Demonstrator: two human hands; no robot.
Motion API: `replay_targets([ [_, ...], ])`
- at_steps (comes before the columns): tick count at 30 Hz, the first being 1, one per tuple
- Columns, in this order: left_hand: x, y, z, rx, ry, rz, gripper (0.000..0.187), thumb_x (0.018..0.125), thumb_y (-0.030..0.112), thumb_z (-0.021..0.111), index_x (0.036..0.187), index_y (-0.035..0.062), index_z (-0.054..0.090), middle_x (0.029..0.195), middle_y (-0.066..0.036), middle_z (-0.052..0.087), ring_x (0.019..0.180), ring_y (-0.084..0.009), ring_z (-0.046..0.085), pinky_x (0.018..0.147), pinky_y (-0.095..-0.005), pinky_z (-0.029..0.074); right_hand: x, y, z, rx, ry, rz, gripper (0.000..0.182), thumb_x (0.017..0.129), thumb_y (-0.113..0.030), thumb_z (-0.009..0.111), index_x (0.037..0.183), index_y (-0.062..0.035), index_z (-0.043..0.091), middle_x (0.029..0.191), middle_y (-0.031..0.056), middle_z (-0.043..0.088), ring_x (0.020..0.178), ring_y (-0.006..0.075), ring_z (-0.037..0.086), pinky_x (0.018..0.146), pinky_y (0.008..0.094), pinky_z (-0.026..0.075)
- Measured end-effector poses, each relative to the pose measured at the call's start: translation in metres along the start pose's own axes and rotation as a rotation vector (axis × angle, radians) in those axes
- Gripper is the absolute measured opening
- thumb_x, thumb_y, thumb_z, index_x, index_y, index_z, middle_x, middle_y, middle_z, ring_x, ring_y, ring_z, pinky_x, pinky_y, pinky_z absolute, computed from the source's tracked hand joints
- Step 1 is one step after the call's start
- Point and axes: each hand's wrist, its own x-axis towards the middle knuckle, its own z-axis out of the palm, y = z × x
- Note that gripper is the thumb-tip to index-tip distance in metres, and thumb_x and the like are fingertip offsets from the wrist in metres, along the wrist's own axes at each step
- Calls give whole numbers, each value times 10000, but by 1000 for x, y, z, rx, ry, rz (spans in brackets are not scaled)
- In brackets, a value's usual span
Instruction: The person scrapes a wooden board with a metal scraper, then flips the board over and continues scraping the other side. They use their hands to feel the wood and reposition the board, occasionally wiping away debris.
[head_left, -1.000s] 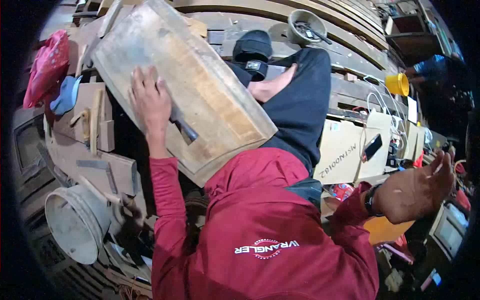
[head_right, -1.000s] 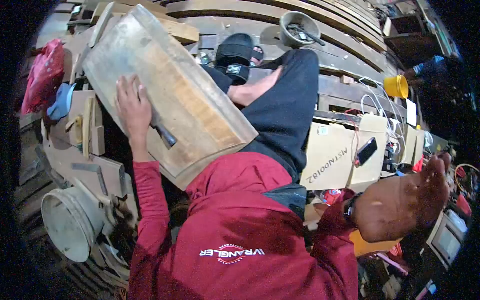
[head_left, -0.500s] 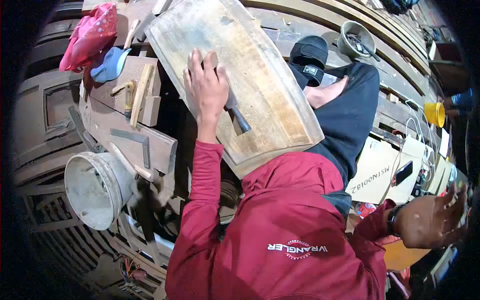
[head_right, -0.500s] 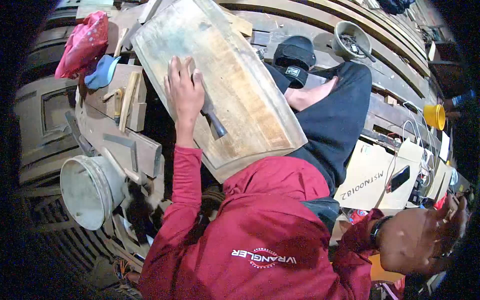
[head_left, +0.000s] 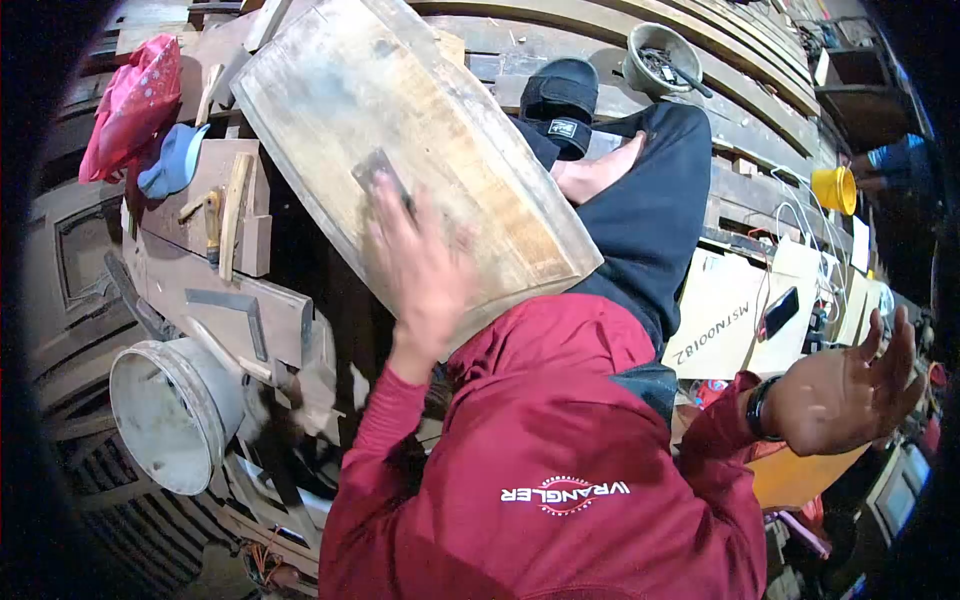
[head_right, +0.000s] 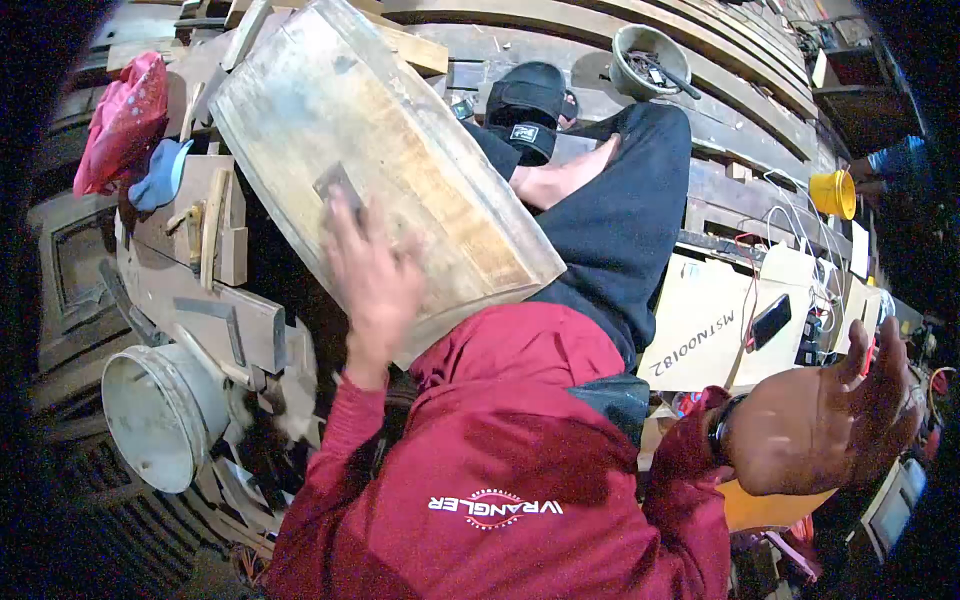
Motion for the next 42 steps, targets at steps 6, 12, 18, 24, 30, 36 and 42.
replay_targets([
  [6,1,-13,13,-180,-32,64,581,933,45,592,1505,51,492,1655,-308,229,1535,-508,211,1247,-548,267,-1,10,6,37,11,40,650,1044,-348,476,1477,128,387,1366,407,538,1281,531,556,1040,591,524],
  [12,28,-18,16,-262,-72,35,595,786,-124,578,1358,28,636,1622,-361,236,1500,-611,163,1224,-602,320,-15,16,6,-32,-40,141,524,1045,-157,432,1478,137,409,1396,369,553,1308,480,565,1068,537,495],
  [18,-39,25,-1,-591,-160,114,604,790,-137,549,1349,66,654,1643,-377,182,1520,-621,71,1213,-671,209,-22,16,-1,173,59,266,525,1049,-176,475,1461,144,426,1374,365,564,1294,455,578,1067,524,495],
  [24,17,10,9,-409,-75,0,562,836,-96,554,1345,118,658,1671,-295,225,1543,-574,68,1177,-762,139,-12,13,10,22,-27,138,492,1044,-107,419,1469,139,411,1376,357,574,1288,449,593,1050,491,526],
  [30,-19,30,-1,-521,-129,87,531,845,-102,539,1314,111,666,1647,-323,256,1541,-572,89,1218,-644,215,-9,12,5,-34,35,186,482,1046,-106,417,1465,131,419,1362,356,585,1266,453,607,1041,505,513],
  [36,-13,27,-7,-473,-162,59,489,885,-74,548,1324,107,662,1649,-297,273,1543,-556,116,1190,-703,202,-15,14,6,-83,40,215,456,1051,-96,419,1435,147,452,1364,324,594,1255,409,621,1049,470,525],
  [42,24,29,6,-418,-70,13,472,893,-60,552,1317,121,651,1640,-297,288,1539,-554,132,1188,-695,225,-11,11,10,-92,51,219,465,1046,-101,425,1439,145,451,1337,335,606,1252,416,621,1044,473,518],
])
